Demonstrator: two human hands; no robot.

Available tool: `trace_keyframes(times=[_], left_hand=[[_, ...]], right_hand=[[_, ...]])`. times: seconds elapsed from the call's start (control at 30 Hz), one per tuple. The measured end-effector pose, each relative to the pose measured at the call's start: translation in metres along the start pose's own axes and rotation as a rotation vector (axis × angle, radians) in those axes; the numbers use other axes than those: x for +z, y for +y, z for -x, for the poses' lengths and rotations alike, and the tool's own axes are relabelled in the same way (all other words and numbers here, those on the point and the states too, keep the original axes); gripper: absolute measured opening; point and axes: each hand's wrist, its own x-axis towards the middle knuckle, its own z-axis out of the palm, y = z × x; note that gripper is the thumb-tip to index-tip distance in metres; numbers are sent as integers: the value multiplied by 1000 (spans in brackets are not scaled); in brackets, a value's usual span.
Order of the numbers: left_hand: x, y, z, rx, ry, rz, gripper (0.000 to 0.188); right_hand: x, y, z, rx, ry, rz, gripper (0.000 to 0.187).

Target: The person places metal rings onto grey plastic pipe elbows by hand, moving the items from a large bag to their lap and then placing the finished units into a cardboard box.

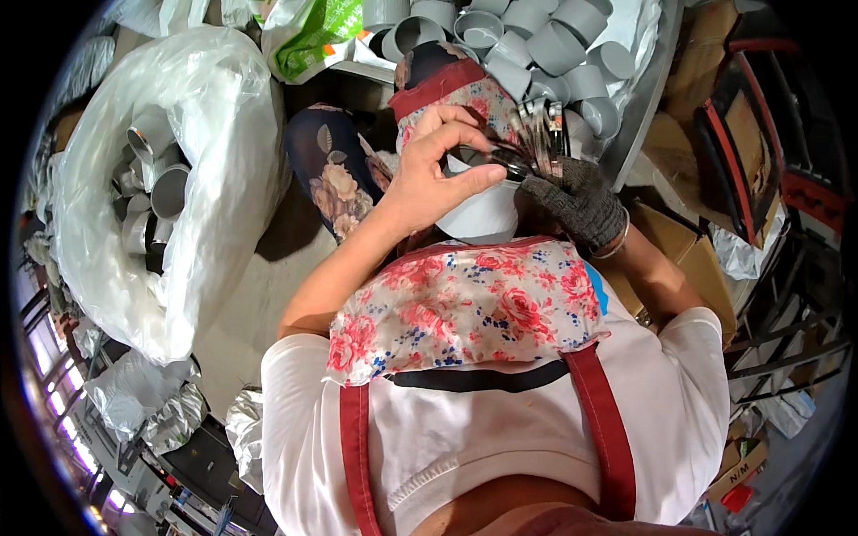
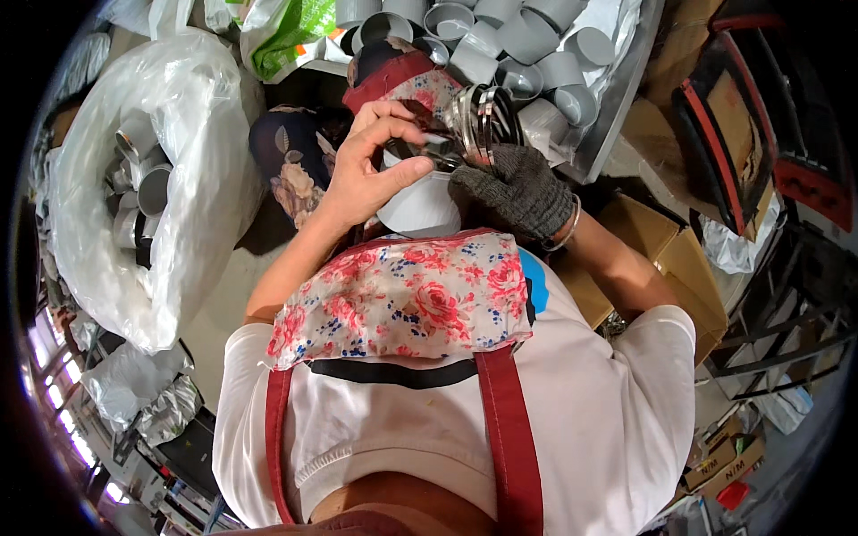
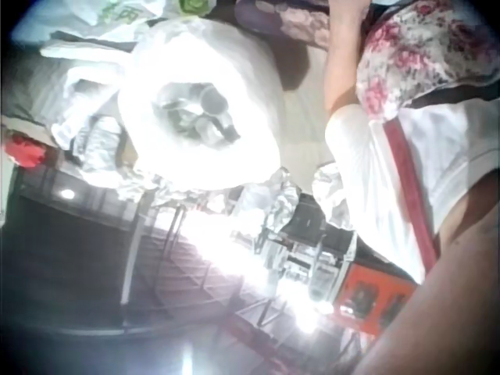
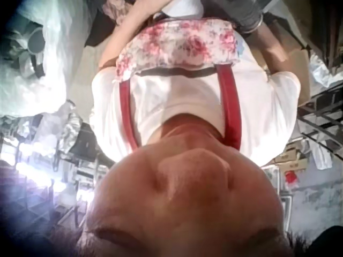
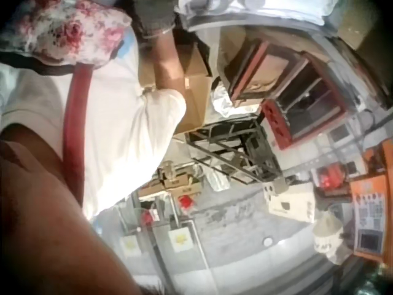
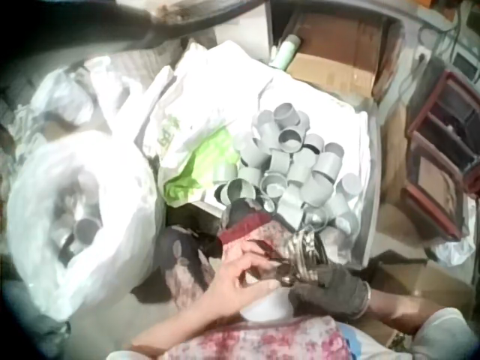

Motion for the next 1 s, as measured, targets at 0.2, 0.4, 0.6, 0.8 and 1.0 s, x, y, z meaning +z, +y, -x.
trace_keyframes(times=[0.2,0.4,0.6,0.8,1.0], left_hand=[[-16,-3,5,-230,-227,351,24],[-26,-12,21,78,-150,148,21],[-26,-14,35,-24,-46,139,19],[-22,-27,41,-120,39,235,14],[-22,-41,44,-254,27,502,14]], right_hand=[[11,0,6,-178,93,68,25],[13,14,-1,-268,126,171,25],[-3,27,-16,-414,74,353,32],[-13,40,-27,-41,-137,89,34],[-11,39,-33,108,-244,-365,30]])
